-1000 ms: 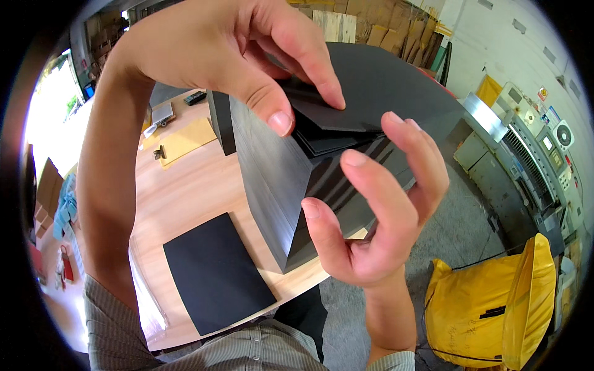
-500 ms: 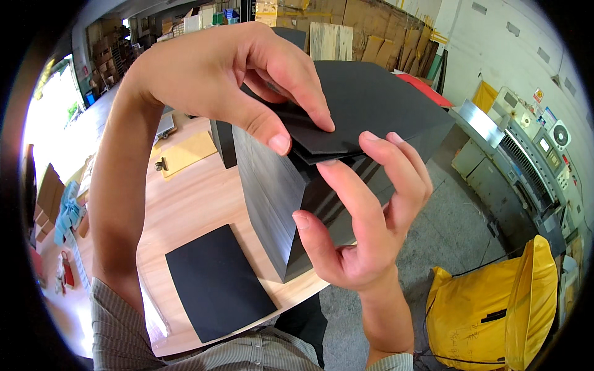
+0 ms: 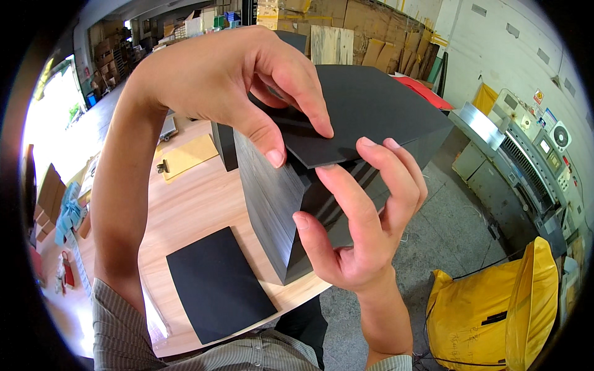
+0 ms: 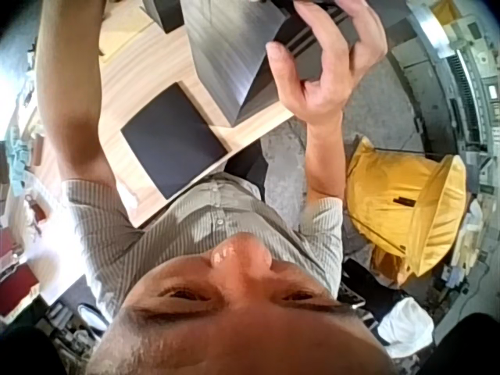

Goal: The person repeatedly picks up a single black sheet of paper from a stack on a wooden table and places it on top of a larger stack. The person aligns the edges of the paper with the stack before placing it down. This action is repeated multiple times throughout the video.

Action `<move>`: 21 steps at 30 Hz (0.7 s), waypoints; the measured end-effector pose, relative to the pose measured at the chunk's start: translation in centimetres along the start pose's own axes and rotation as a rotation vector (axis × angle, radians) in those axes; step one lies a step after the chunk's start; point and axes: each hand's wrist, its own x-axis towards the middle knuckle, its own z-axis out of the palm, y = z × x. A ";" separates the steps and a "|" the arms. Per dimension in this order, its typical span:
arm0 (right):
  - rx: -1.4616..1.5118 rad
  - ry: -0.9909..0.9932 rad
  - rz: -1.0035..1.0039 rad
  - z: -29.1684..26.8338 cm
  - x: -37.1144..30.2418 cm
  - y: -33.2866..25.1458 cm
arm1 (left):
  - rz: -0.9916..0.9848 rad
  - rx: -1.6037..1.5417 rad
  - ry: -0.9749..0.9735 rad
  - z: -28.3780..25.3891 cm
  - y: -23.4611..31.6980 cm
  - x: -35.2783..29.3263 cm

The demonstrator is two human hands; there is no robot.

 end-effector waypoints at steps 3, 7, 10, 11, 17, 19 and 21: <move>0.000 -0.005 0.003 0.0 0.0 -0.1 | -0.092 0.051 -0.015 -0.2 1.7 0.2; 0.008 0.002 -0.009 0.1 0.0 0.0 | -0.119 0.067 -0.022 -0.3 2.3 0.2; -0.001 0.001 -0.010 0.1 -0.1 0.1 | -0.116 0.167 -0.105 -0.4 4.8 0.0; 0.000 0.001 -0.009 0.1 -0.1 0.1 | -0.117 0.180 -0.125 -0.4 5.1 0.0; 0.009 0.007 -0.015 0.2 0.0 0.3 | -0.114 0.126 -0.143 -0.5 5.0 0.0; 0.005 0.004 -0.018 0.2 0.0 0.2 | -0.105 0.110 -0.141 -0.5 4.8 -0.1; 0.004 0.002 -0.019 0.2 0.0 0.2 | -0.102 0.111 -0.135 -0.4 4.7 -0.1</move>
